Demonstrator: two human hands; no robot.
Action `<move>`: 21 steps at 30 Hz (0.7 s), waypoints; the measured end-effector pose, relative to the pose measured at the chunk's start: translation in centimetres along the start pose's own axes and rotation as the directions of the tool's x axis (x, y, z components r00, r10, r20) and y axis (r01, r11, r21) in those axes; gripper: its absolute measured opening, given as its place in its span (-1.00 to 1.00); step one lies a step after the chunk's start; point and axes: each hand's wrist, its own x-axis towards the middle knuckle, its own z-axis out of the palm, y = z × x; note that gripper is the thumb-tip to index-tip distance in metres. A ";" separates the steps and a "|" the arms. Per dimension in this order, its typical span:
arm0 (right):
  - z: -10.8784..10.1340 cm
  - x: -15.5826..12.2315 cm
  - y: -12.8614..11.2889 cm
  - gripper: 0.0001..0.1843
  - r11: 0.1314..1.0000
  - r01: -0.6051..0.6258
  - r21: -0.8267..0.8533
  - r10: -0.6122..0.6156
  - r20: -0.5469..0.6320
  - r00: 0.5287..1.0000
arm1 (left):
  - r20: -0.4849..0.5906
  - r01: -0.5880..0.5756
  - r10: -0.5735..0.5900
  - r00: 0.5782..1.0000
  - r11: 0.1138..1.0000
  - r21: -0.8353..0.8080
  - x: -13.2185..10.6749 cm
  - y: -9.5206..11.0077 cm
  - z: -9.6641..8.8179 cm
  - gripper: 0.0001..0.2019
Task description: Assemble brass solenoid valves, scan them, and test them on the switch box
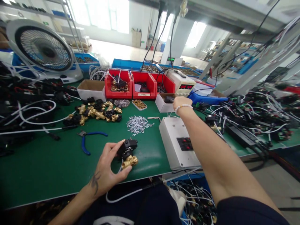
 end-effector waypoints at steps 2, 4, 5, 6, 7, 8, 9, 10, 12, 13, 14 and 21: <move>-0.5 -0.8 0.0 -0.74 0.999 -0.031 0.019 0.031 -0.031 0.999 | -0.002 0.016 -0.016 1.000 1.000 -0.018 0.0 0.0 0.0 -0.32; -1.4 -2.2 -0.1 -0.73 0.996 -0.059 0.061 0.064 -0.089 0.994 | 0.002 0.037 -0.037 0.999 0.999 -0.036 0.0 0.0 -0.1 -0.33; -1.9 -3.3 -0.2 -0.73 0.993 -0.067 0.097 0.079 -0.120 0.990 | 0.005 0.043 -0.043 0.999 0.998 -0.042 0.1 0.0 -0.2 -0.33; -2.5 -4.5 -0.4 -0.71 0.988 -0.070 0.140 0.090 -0.142 0.986 | 0.011 0.044 -0.044 0.999 0.998 -0.046 0.1 0.0 -0.2 -0.33; -3.1 -6.0 -0.5 -0.70 0.981 -0.065 0.185 0.093 -0.145 0.985 | 0.019 0.042 -0.041 0.999 0.998 -0.049 0.1 0.0 -0.2 -0.33; -3.7 -7.7 -0.7 -0.70 0.968 -0.054 0.245 0.086 -0.120 0.989 | 0.023 0.034 -0.033 0.999 0.998 -0.050 0.1 0.0 -0.2 -0.32; -4.3 -9.6 -0.8 -0.73 0.950 -0.039 0.310 0.064 -0.071 0.995 | 0.023 0.026 -0.025 0.999 0.998 -0.051 0.1 -0.1 -0.2 -0.32; -4.9 -11.5 -0.9 -0.74 0.921 -0.023 0.388 0.026 -0.001 1.000 | 0.019 0.019 -0.018 1.000 0.998 -0.052 0.1 -0.1 -0.2 -0.32; -5.9 -15.3 -1.1 -0.69 0.822 -0.063 0.567 -0.028 0.150 0.988 | 0.006 0.016 -0.015 1.000 0.998 -0.057 0.1 -0.2 -0.2 -0.33; -6.3 -17.0 -1.1 -0.67 0.805 -0.082 0.588 -0.042 0.193 0.980 | 0.003 0.019 -0.019 1.000 0.998 -0.062 0.0 -0.2 -0.2 -0.33; -6.5 -18.5 -1.2 -0.66 0.791 -0.100 0.603 -0.045 0.221 0.974 | 0.005 0.025 -0.025 1.000 0.997 -0.071 0.0 -0.2 -0.2 -0.33; -4.3 -22.3 -1.7 -0.64 0.761 -0.149 0.631 -0.063 0.301 0.951 | 0.047 0.071 -0.067 0.997 0.993 -0.093 0.1 0.0 -0.6 -0.33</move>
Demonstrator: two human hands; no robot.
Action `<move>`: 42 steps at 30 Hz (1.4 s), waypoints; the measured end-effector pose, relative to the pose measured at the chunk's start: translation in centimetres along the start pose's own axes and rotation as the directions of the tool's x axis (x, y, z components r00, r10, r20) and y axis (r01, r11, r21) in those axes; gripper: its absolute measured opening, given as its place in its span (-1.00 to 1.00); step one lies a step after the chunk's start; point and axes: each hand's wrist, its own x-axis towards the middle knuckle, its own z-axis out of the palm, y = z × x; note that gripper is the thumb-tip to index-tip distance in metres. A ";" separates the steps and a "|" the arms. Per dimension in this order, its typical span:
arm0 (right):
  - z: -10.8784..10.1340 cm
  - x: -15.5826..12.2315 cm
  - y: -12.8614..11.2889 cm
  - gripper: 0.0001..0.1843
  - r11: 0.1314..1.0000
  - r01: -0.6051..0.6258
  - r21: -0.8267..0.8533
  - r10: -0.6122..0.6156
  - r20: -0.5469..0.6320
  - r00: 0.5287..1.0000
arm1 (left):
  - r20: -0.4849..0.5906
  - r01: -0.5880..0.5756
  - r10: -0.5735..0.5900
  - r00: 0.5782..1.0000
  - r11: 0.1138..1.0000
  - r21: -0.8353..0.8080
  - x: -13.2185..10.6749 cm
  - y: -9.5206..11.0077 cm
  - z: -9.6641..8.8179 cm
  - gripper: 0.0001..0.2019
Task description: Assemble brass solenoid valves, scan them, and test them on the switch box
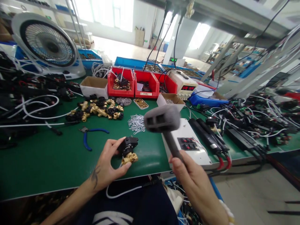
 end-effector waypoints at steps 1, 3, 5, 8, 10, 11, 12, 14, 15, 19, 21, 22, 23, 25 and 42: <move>0.1 0.1 0.2 -0.65 0.997 0.002 -0.073 0.003 0.071 0.997 | -0.003 0.000 0.000 1.000 1.000 -0.003 0.0 0.0 0.0 -0.33; -0.3 0.3 0.3 -0.64 0.988 0.018 -0.153 0.008 0.169 0.986 | -0.005 0.004 -0.004 1.000 1.000 -0.014 0.0 0.0 -0.1 -0.34; -1.0 0.2 0.0 -0.56 0.997 0.001 -0.082 0.011 0.140 0.990 | 0.001 0.008 -0.008 1.000 1.000 -0.023 0.1 0.0 -0.1 -0.33; -1.6 -0.1 -0.6 -0.46 0.986 -0.032 0.164 0.032 0.003 0.999 | 0.010 0.006 -0.006 1.000 1.000 -0.018 0.1 0.0 -0.1 -0.32; -1.2 0.0 -0.6 -0.44 0.976 -0.029 0.215 0.033 -0.012 0.999 | 0.004 -0.002 0.002 1.000 1.000 -0.017 0.1 0.0 -0.1 -0.32; -0.9 0.2 -0.5 -0.45 0.985 -0.029 0.170 0.024 0.030 0.999 | -0.002 -0.008 0.008 1.000 1.000 -0.018 0.0 0.0 -0.1 -0.33; -0.5 0.4 -0.4 -0.46 0.996 -0.035 0.088 0.026 0.103 0.994 | -0.006 -0.014 0.014 1.000 1.000 -0.021 0.0 0.0 -0.1 -0.33; 0.0 0.7 -0.1 -0.47 0.996 -0.030 -0.085 0.051 0.249 0.967 | -0.011 -0.024 0.023 1.000 0.999 -0.034 0.0 0.0 -0.1 -0.33; 0.0 0.8 0.0 -0.48 0.992 -0.023 -0.123 0.056 0.272 0.961 | -0.010 -0.026 0.025 1.000 0.999 -0.040 0.0 -0.1 -0.1 -0.34; -0.4 0.4 0.1 -0.43 0.996 -0.012 0.094 0.011 0.016 1.000 | 0.005 -0.015 0.016 1.000 0.999 -0.049 0.1 -0.2 -0.1 -0.33; -0.2 0.3 0.1 -0.42 0.986 0.018 0.167 -0.006 -0.072 0.997 | 0.008 -0.010 0.011 1.000 0.999 -0.050 0.2 -0.2 -0.1 -0.32; 0.0 0.4 0.2 -0.43 0.992 0.020 0.128 -0.015 -0.038 0.999 | 0.006 -0.008 0.008 1.000 0.999 -0.052 0.1 -0.3 -0.1 -0.32; 0.2 0.5 0.3 -0.43 0.999 0.015 0.047 -0.017 0.045 0.999 | 0.002 -0.003 0.003 1.000 0.998 -0.059 0.1 -0.4 -0.1 -0.32; 0.4 0.7 0.6 -0.44 0.989 0.018 -0.145 0.016 0.231 0.973 | -0.002 0.020 -0.020 1.000 0.996 -0.083 0.0 -0.4 -0.2 -0.34; 0.5 0.9 1.3 -0.47 0.989 0.128 0.072 -0.125 -0.052 0.991 | 0.032 0.037 -0.033 0.999 0.993 -0.115 -0.1 -0.4 -0.5 -0.34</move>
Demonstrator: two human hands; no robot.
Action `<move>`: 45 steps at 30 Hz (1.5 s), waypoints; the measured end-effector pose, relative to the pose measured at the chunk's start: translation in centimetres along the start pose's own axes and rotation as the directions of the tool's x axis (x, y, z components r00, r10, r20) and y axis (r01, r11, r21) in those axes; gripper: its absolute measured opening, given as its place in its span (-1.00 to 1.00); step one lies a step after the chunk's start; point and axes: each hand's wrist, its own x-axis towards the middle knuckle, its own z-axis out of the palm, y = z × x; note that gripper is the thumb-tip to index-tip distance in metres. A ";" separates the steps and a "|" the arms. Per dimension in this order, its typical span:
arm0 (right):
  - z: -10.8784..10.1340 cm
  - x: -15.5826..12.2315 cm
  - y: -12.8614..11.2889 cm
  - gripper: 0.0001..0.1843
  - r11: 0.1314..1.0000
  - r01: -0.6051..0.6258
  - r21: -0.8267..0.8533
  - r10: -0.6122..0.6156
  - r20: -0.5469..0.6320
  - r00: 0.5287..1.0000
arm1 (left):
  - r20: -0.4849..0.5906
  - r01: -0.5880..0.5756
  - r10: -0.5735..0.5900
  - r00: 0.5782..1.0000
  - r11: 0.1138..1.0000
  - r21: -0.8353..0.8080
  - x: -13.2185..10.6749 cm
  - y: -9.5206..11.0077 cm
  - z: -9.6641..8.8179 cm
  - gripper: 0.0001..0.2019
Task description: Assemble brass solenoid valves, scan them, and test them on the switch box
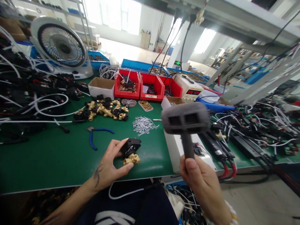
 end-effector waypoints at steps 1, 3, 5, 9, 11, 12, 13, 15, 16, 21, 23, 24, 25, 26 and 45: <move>0.1 0.0 0.0 -0.46 1.000 0.002 0.008 -0.002 0.001 1.000 | 0.000 -0.002 0.002 1.000 1.000 0.004 0.0 0.1 0.0 -0.33; 0.3 0.1 -0.1 -0.46 0.993 -0.008 -0.116 0.025 0.149 0.989 | -0.003 0.001 -0.001 1.000 1.000 -0.001 0.1 0.2 -0.1 -0.35; 0.4 0.3 -0.2 -0.51 0.963 -0.002 -0.270 0.085 0.298 0.951 | -0.007 0.002 -0.002 1.000 1.000 -0.005 0.2 0.2 -0.1 -0.37; 0.1 0.1 -0.2 -0.48 0.989 -0.023 -0.147 0.039 0.106 0.994 | -0.005 -0.024 0.024 1.000 0.999 0.024 0.0 0.0 -0.1 -0.34; 0.3 -0.2 0.0 -0.44 0.998 -0.035 -0.055 0.037 0.038 0.999 | -0.004 -0.028 0.028 1.000 0.999 0.033 0.0 0.0 -0.1 -0.32; 0.6 -0.2 0.1 -0.44 0.996 -0.048 -0.071 0.053 0.081 0.995 | -0.006 -0.024 0.024 1.000 0.999 0.029 -0.1 0.1 -0.1 -0.33; 0.9 -0.2 0.2 -0.45 0.990 -0.062 -0.124 0.082 0.162 0.983 | -0.008 -0.015 0.016 1.000 1.000 0.021 -0.1 0.1 -0.1 -0.33; 1.4 0.0 0.2 -0.52 0.964 -0.073 -0.256 0.154 0.312 0.937 | -0.010 0.006 -0.006 1.000 1.000 0.002 -0.1 0.1 -0.2 -0.36; 1.5 0.2 0.1 -0.56 0.954 -0.067 -0.291 0.166 0.329 0.929 | -0.011 0.010 -0.010 1.000 1.000 0.001 -0.1 0.1 -0.1 -0.37; 2.8 2.4 -1.5 -0.76 0.988 0.012 -0.154 0.017 0.189 0.982 | -0.002 -0.058 0.058 0.998 0.996 0.066 -0.1 0.0 0.2 -0.32; 3.9 3.4 -2.0 -0.79 0.992 0.114 -0.063 -0.099 0.201 0.975 | 0.001 -0.087 0.087 0.996 0.992 0.087 0.0 -0.1 0.3 -0.30; 4.6 3.8 -2.2 -0.81 0.986 0.163 -0.028 -0.153 0.217 0.964 | 0.004 -0.103 0.103 0.995 0.990 0.097 0.0 -0.1 0.3 -0.29; 5.2 4.2 -2.3 -0.84 0.981 0.196 -0.004 -0.189 0.237 0.953 | 0.010 -0.120 0.120 0.993 0.987 0.106 0.0 -0.2 0.3 -0.29; 5.8 4.5 -2.4 -0.87 0.977 0.212 0.010 -0.207 0.253 0.945 | 0.012 -0.137 0.137 0.991 0.984 0.115 0.0 -0.2 0.3 -0.28; 2.0 1.4 -2.4 -0.54 0.998 0.040 0.046 -0.039 -0.014 0.999 | 0.038 -0.094 0.091 0.995 0.991 0.093 -0.2 0.0 0.1 -0.28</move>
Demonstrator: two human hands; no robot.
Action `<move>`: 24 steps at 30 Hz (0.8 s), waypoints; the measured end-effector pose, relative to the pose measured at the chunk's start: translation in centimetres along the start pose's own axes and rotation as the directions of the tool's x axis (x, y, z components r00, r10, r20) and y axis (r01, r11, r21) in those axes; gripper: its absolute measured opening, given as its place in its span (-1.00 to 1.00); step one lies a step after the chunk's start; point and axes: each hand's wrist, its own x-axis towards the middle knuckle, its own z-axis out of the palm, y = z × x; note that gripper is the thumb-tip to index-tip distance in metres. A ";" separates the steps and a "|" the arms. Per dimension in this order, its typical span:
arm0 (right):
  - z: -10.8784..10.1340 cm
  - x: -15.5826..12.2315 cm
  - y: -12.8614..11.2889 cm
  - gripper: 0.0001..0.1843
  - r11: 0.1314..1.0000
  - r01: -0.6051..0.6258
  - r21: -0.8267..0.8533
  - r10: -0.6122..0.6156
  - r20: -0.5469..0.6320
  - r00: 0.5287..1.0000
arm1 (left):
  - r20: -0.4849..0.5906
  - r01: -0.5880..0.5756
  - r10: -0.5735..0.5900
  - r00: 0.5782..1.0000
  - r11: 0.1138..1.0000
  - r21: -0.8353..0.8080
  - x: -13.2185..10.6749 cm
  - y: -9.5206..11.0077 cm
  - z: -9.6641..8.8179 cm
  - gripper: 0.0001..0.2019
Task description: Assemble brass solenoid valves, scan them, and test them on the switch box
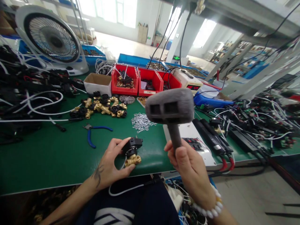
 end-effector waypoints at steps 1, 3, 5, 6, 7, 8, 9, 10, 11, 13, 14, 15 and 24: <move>-0.5 -0.5 0.3 -0.50 1.000 -0.022 -0.011 0.022 0.005 1.000 | 0.003 0.006 -0.006 1.000 1.000 -0.004 0.0 0.0 -0.1 -0.27; -1.2 -1.2 0.9 -0.48 0.985 -0.065 -0.162 0.081 0.099 0.992 | -0.002 0.014 -0.014 1.000 1.000 -0.019 0.0 0.1 -0.2 -0.28; -1.8 -1.5 1.0 -0.48 0.940 -0.062 -0.336 0.141 0.214 0.967 | -0.005 0.027 -0.027 1.000 0.999 -0.047 0.1 0.1 -0.3 -0.30; -2.1 -1.5 0.9 -0.49 0.926 -0.055 -0.373 0.152 0.234 0.960 | -0.004 0.035 -0.035 0.999 0.998 -0.059 0.1 0.0 -0.3 -0.31; -2.4 -1.6 0.8 -0.48 0.929 -0.060 -0.365 0.145 0.210 0.967 | -0.001 0.043 -0.044 0.999 0.997 -0.068 0.1 0.0 -0.3 -0.31; -2.7 -1.6 0.5 -0.47 0.944 -0.078 -0.321 0.131 0.147 0.980 | 0.005 0.050 -0.050 0.999 0.996 -0.074 0.2 -0.1 -0.3 -0.31; -3.0 -1.6 0.3 -0.46 0.963 -0.094 -0.252 0.114 0.065 0.991 | 0.010 0.053 -0.052 0.999 0.996 -0.075 0.2 -0.1 -0.4 -0.31; -3.1 -1.7 0.2 -0.45 0.980 -0.106 -0.171 0.104 -0.017 0.994 | 0.013 0.056 -0.055 0.998 0.996 -0.074 0.2 -0.1 -0.4 -0.31; -3.1 -1.7 0.1 -0.44 0.990 -0.104 -0.092 0.096 -0.089 0.991 | 0.016 0.058 -0.057 0.998 0.996 -0.073 0.2 -0.2 -0.4 -0.31; -2.7 -1.5 0.3 -0.43 0.995 -0.090 -0.036 0.087 -0.081 0.993 | 0.019 0.058 -0.057 0.998 0.995 -0.077 0.2 -0.2 -0.4 -0.31; -2.4 -1.3 0.4 -0.43 0.993 -0.091 -0.078 0.091 0.003 0.996 | 0.019 0.056 -0.054 0.998 0.995 -0.083 0.3 -0.1 -0.5 -0.31; -2.2 -1.1 0.6 -0.43 0.984 -0.094 -0.153 0.113 0.117 0.987 | 0.018 0.055 -0.053 0.998 0.994 -0.090 0.3 -0.1 -0.5 -0.32; -2.4 -0.5 0.3 -0.38 0.990 -0.139 -0.010 0.140 0.074 0.987 | 0.037 0.032 -0.029 0.999 0.996 -0.086 0.0 -0.3 -0.5 -0.30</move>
